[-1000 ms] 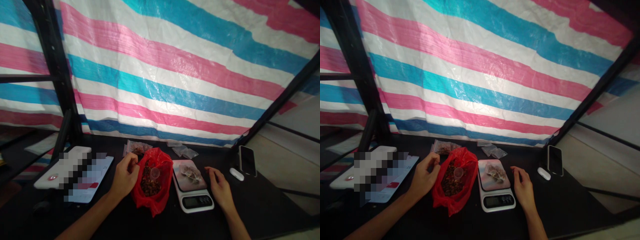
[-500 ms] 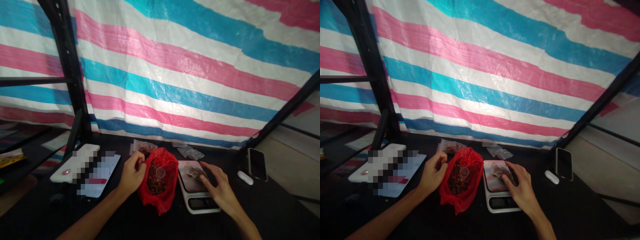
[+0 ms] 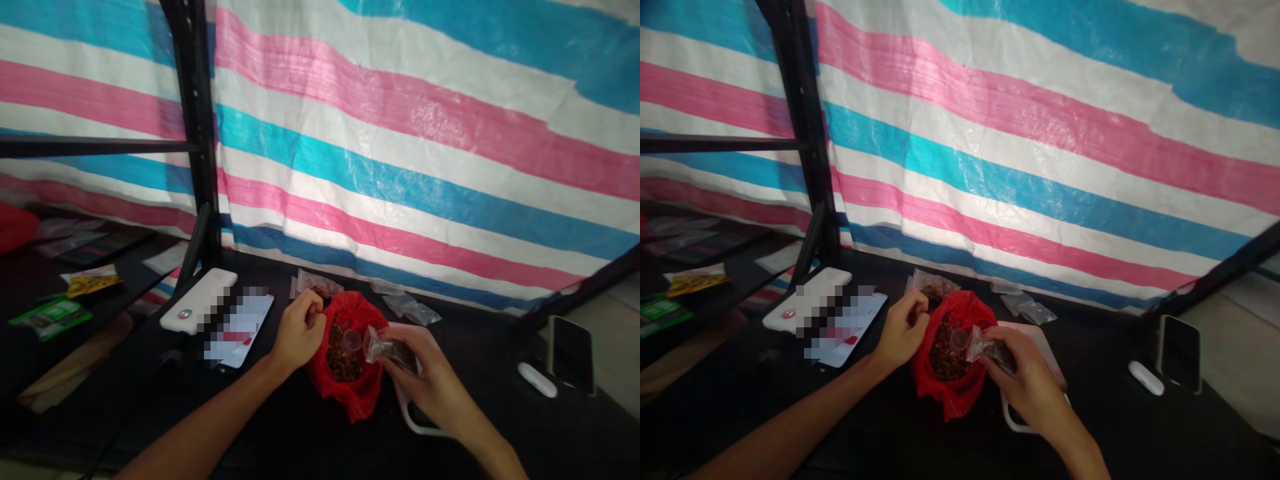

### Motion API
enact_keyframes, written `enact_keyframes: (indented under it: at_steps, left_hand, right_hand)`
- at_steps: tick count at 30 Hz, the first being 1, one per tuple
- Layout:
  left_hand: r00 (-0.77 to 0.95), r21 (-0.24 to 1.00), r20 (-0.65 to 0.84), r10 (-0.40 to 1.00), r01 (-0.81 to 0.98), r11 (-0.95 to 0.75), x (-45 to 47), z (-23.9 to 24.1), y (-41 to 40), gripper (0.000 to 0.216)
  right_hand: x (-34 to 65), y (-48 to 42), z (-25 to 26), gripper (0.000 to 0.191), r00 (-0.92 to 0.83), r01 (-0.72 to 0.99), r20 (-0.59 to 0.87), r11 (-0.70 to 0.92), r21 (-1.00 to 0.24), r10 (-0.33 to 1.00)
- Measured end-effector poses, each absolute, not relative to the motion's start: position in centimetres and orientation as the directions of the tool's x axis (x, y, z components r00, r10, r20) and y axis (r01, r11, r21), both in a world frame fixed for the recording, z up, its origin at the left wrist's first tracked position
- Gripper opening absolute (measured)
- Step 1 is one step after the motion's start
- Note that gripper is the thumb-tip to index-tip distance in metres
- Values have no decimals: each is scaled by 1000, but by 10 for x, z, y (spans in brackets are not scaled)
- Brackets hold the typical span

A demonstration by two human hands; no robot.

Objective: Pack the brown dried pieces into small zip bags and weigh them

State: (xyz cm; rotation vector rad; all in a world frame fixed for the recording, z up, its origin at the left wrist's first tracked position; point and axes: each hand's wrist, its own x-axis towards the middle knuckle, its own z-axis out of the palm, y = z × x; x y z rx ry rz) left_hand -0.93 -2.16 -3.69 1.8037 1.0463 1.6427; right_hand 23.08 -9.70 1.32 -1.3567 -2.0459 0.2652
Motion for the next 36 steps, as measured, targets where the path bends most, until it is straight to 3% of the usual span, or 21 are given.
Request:
enact_keyframes:
  at_steps: [3, 6, 10, 16, 25, 30, 36]
  left_hand:
    - [-16, 782, 603, 798, 212, -586, -10, -36, -23, 20]
    - [-2, 790, 594, 805, 195, -582, -9, -35, -24, 20]
    - [11, 788, 597, 803, 183, -588, -9, -34, -24, 20]
    - [6, 790, 591, 806, 198, -581, -10, -35, -23, 21]
    - [28, 781, 600, 799, 196, -593, -9, -35, -23, 22]
    - [24, 785, 594, 804, 202, -586, -10, -37, -22, 21]
    - [23, 772, 610, 792, 209, -601, -11, -37, -21, 20]
  right_hand:
    - [213, -99, 12, 18, -308, 782, 343, 442, -439, 887]
    - [207, -98, 8, 25, -322, 812, 313, 430, -394, 894]
    - [205, -96, 5, 36, -334, 820, 332, 446, -360, 882]
    - [203, -96, 5, 24, -339, 816, 392, 475, -331, 855]
    - [206, -96, 2, 30, -344, 821, 424, 488, -297, 837]
    - [216, -98, 3, 32, -258, 837, 493, 447, -316, 831]
    - [267, -94, 5, 45, 30, 845, 489, 239, -478, 872]
